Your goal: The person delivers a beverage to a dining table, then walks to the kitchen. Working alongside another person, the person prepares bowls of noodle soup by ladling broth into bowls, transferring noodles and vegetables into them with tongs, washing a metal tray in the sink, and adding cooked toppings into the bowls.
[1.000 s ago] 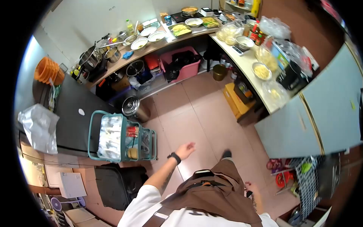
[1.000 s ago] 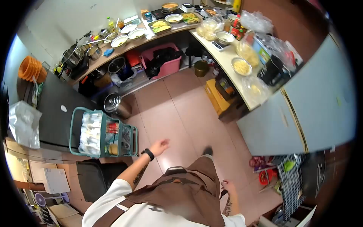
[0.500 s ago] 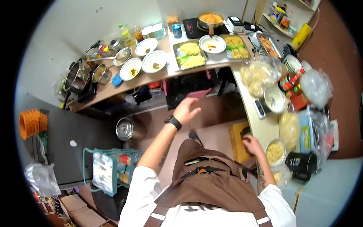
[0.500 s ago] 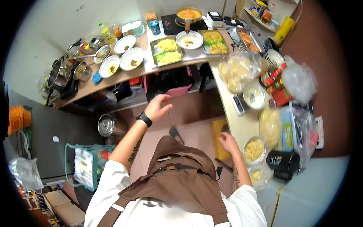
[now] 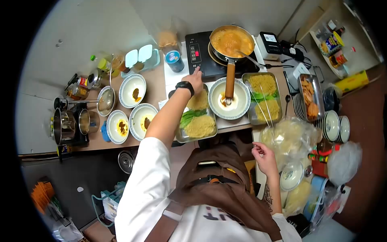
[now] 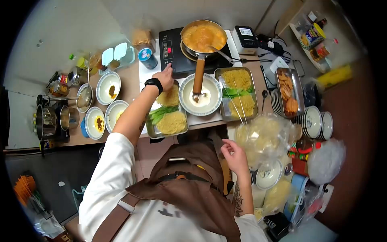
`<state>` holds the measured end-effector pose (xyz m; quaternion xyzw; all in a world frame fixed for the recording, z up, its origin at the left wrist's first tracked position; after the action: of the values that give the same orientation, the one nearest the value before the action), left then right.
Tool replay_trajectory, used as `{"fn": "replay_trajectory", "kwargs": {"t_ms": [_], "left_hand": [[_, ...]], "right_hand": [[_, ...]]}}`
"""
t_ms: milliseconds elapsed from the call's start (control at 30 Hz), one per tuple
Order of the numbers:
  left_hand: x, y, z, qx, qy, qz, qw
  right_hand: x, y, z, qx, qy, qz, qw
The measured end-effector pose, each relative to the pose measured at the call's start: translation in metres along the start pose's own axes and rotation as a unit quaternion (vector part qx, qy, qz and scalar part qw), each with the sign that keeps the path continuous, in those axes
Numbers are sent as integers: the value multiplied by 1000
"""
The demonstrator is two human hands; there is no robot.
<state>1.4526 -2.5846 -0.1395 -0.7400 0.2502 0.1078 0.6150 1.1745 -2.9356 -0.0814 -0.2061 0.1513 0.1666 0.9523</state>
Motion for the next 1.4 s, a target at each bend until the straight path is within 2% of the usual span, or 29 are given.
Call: {"fn": "replay_trajectory", "kwargs": {"t_ms": [100,167,233,267,300,333,367,433,500,567,600,667,733,833,867,1100,1200,1400], "left_hand": [[-2,0,-4,-64,-6,-76,995],[-47,-22,-25,-167,-20,-74,983],[-103,-8,-26,-227,57,-275,933],[-126,8,-20,-322,34,-280,904],[-153,29,-16,-485,4,-289,826],[-176,68,2,-567,-41,-309,762],[-202,77,4,-626,-96,-345,693],[-252,143,40,-676,-253,-384,576],[-288,192,64,-697,-312,-474,439],[-300,214,81,-735,-337,-505,302],[-304,223,87,-748,-347,-516,231],[-298,225,104,-776,-289,-505,245],[-286,230,123,-808,-221,-482,257],[-276,224,131,-818,-176,-455,305],[-274,219,131,-828,-167,-451,287],[-277,227,138,-799,-154,-480,329],[-296,208,119,-787,-156,-487,345],[-283,131,60,-811,-55,-441,380]], "right_hand": [[61,-31,2,93,-28,14,995],[120,-50,-5,216,-53,4,975],[177,-69,27,257,-42,-44,965],[205,-79,38,287,-37,-59,955],[228,-83,51,306,-69,-55,948],[252,-87,62,326,-102,-50,938],[274,-90,70,353,-116,-53,927],[309,-94,85,404,-144,-60,901],[331,-97,114,327,-183,-80,924],[345,-102,146,229,-214,-77,947],[348,-105,163,132,-215,-66,965],[340,-110,193,-36,-220,-45,974],[329,-116,207,-164,-247,-36,954],[296,-130,222,-214,-258,-23,942],[287,-135,224,-225,-263,-18,938],[276,-132,183,-168,-266,-42,948],[278,-130,171,-164,-271,-81,945],[282,-132,159,-94,-254,-89,958]]}}
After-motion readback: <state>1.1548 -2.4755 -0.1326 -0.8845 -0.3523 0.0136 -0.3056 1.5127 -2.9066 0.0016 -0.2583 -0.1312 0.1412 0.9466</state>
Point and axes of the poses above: each hand's wrist, its own x-axis towards the middle knuckle, its own y-axis out of the palm, z = x × y, the point moved 4 cm from there along x, towards the middle knuckle, and after that the axes turned 11 degrees about z, right-handed, at the moved point
